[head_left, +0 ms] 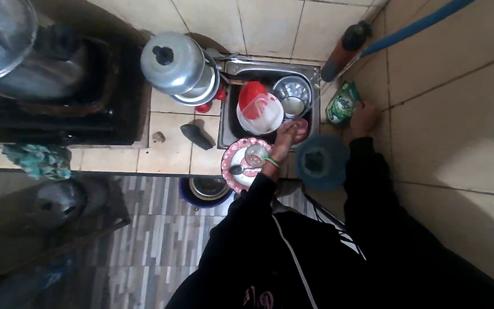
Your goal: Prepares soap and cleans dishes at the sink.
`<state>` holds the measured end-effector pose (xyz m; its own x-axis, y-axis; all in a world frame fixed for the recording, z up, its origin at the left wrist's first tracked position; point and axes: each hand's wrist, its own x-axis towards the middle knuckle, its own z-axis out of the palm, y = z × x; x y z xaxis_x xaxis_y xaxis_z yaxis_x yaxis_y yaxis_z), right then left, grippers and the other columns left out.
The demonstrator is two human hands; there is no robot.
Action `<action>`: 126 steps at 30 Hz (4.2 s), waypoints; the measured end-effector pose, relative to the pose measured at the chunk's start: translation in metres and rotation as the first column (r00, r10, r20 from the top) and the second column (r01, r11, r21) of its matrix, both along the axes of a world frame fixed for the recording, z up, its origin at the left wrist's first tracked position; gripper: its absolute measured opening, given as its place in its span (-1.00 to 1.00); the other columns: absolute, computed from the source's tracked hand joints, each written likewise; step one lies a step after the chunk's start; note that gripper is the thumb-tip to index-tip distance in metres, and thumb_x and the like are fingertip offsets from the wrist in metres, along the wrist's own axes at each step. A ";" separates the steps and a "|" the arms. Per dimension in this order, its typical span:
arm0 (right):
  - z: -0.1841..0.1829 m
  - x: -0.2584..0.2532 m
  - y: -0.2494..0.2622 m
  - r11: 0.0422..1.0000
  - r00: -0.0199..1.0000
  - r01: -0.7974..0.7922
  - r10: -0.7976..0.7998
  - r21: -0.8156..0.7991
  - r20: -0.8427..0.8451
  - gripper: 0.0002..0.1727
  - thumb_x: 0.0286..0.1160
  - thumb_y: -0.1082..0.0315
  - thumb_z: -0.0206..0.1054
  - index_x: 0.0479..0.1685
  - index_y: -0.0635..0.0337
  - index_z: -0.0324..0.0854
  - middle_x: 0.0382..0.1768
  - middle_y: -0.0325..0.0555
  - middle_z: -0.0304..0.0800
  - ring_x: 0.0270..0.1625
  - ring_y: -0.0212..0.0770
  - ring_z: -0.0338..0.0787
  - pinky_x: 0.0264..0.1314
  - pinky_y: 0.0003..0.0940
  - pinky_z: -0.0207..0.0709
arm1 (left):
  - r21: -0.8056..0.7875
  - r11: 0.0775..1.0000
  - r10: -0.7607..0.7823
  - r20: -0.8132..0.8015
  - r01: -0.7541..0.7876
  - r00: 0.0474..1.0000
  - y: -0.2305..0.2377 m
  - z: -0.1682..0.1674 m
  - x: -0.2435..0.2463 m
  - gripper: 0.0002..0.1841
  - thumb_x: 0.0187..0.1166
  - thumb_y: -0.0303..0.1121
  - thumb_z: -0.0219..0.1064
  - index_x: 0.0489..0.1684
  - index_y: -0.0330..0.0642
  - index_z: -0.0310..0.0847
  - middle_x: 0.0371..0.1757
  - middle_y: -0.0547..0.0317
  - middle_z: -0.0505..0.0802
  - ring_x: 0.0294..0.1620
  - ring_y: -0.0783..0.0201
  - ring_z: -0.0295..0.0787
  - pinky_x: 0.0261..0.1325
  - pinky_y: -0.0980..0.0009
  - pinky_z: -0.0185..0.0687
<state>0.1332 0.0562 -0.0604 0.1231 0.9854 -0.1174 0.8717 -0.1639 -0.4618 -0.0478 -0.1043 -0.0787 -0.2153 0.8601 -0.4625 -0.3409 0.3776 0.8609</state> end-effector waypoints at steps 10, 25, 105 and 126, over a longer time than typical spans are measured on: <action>0.115 0.023 -0.104 0.945 0.973 -0.224 0.229 0.240 0.008 -0.53 0.86 0.08 0.03 0.31 0.28 0.64 0.05 0.37 0.78 0.11 0.38 0.79 0.15 0.38 0.58 | 0.121 0.990 -0.051 -0.182 0.073 0.982 0.002 0.014 0.025 -0.46 0.93 -0.15 -0.20 0.75 -0.24 0.26 0.65 -0.15 0.54 0.64 0.04 0.47 0.67 0.06 0.36; 0.115 0.052 -0.193 0.965 0.963 -0.251 0.241 0.071 0.123 -0.63 0.69 0.11 0.32 -0.08 0.29 0.79 -0.31 0.29 0.80 -0.27 0.31 0.79 -0.19 0.37 0.56 | -0.072 0.898 -0.413 0.202 0.434 0.888 -0.107 -0.025 0.147 -0.24 0.88 0.16 -0.41 0.58 -0.32 0.40 0.43 -0.31 0.64 0.42 -0.04 0.60 0.44 -0.04 0.52; 0.075 0.045 -0.133 0.910 0.921 -0.378 0.388 -0.169 0.032 -0.68 0.64 0.21 0.39 -0.10 0.38 0.74 -0.21 0.37 0.78 -0.14 0.36 0.76 -0.08 0.40 0.53 | -0.306 0.899 -0.087 0.578 0.314 0.811 -0.106 -0.010 0.130 -0.27 0.76 0.27 -0.04 0.47 -0.26 0.46 0.18 -0.20 0.72 0.14 0.02 0.72 0.21 0.03 0.67; 0.074 0.044 -0.130 0.902 0.913 -0.374 0.399 -0.217 0.088 -0.69 0.65 0.22 0.38 -0.09 0.39 0.75 -0.20 0.41 0.78 -0.12 0.43 0.76 -0.07 0.46 0.51 | -0.302 0.902 -0.116 0.521 0.310 0.846 -0.105 -0.007 0.132 -0.36 0.83 0.14 -0.03 0.36 -0.36 0.48 0.10 -0.22 0.73 0.06 0.03 0.73 0.16 0.06 0.68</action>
<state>0.1771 -0.0735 0.0140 -0.2365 0.9184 -0.3172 0.9334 0.1241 -0.3366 0.0844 -0.2089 -0.0854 0.2850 0.6075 -0.7414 -0.5453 0.7389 0.3958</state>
